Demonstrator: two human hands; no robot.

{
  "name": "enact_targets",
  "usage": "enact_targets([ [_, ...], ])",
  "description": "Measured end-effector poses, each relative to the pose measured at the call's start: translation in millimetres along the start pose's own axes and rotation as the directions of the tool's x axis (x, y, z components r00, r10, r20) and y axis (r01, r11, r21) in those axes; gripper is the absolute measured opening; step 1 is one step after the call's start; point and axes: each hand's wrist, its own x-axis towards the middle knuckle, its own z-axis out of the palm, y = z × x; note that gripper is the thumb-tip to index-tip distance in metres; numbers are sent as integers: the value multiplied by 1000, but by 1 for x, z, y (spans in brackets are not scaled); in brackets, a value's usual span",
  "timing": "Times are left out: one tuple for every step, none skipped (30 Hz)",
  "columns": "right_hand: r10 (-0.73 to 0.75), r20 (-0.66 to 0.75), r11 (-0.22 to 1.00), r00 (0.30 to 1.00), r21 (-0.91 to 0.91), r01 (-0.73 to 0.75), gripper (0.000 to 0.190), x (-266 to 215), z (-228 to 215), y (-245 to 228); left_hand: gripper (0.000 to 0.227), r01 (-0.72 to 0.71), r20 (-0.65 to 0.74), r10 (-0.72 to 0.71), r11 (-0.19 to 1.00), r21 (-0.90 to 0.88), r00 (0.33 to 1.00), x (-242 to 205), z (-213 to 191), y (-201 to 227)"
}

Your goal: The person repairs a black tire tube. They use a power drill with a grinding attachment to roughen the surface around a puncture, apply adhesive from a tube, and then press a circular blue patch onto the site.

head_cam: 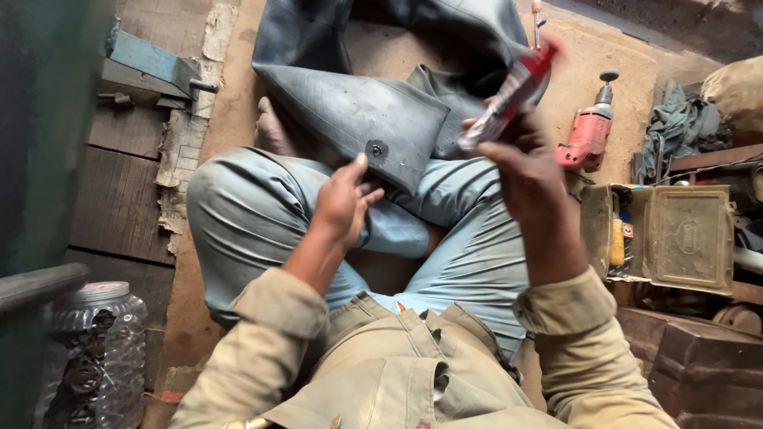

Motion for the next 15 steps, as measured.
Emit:
enact_targets([
  [54,19,998,998,15,-54,42,2,4,7,40,2,-42,-2,1000,-12,999,11,2,0],
  [29,34,997,999,-68,-26,39,5,9,14,38,2,-85,-4,1000,-26,996,20,3,-1],
  [5,51,989,999,-150,3,37,8,15,22,35,-28,-54,24,996,-87,998,26,4,-2],
  [-18,73,973,997,-230,34,35,12,20,29,33,-59,-26,56,987,-149,998,31,6,-3],
  [-13,36,961,999,-277,22,36,17,25,35,32,-87,0,89,973,-212,996,34,7,-5],
  [-6,-2,947,1000,-321,6,37,20,31,41,32,-95,40,106,972,-217,994,34,6,-6],
  [-2,-40,932,999,-363,-13,37,25,36,45,32,-103,79,123,970,-222,989,34,5,-6],
  [-5,-43,903,999,-430,-14,35,28,39,48,32,-108,118,137,968,-228,983,34,4,-6],
  [-9,-47,869,999,-495,-15,33,31,43,50,32,-103,125,135,966,-235,983,33,2,-6],
  [-12,-50,829,999,-559,-18,31,33,46,51,31,-97,133,132,965,-244,982,31,1,-6],
  [-51,4,769,999,-638,42,31,34,49,51,31,-91,140,129,963,-252,982,29,0,-5],
  [-86,61,697,994,-710,103,30,34,51,50,31,-95,128,129,965,-246,983,28,0,-5],
  [-114,120,615,986,-771,165,30,35,54,49,30,-99,116,129,966,-240,985,27,0,-4],
  [-91,119,654,989,-741,150,29,36,57,49,30,-102,104,129,967,-233,986,27,1,-3],
  [-68,119,692,991,-710,133,29,36,60,48,31,-96,103,122,969,-227,987,27,1,-3],
])
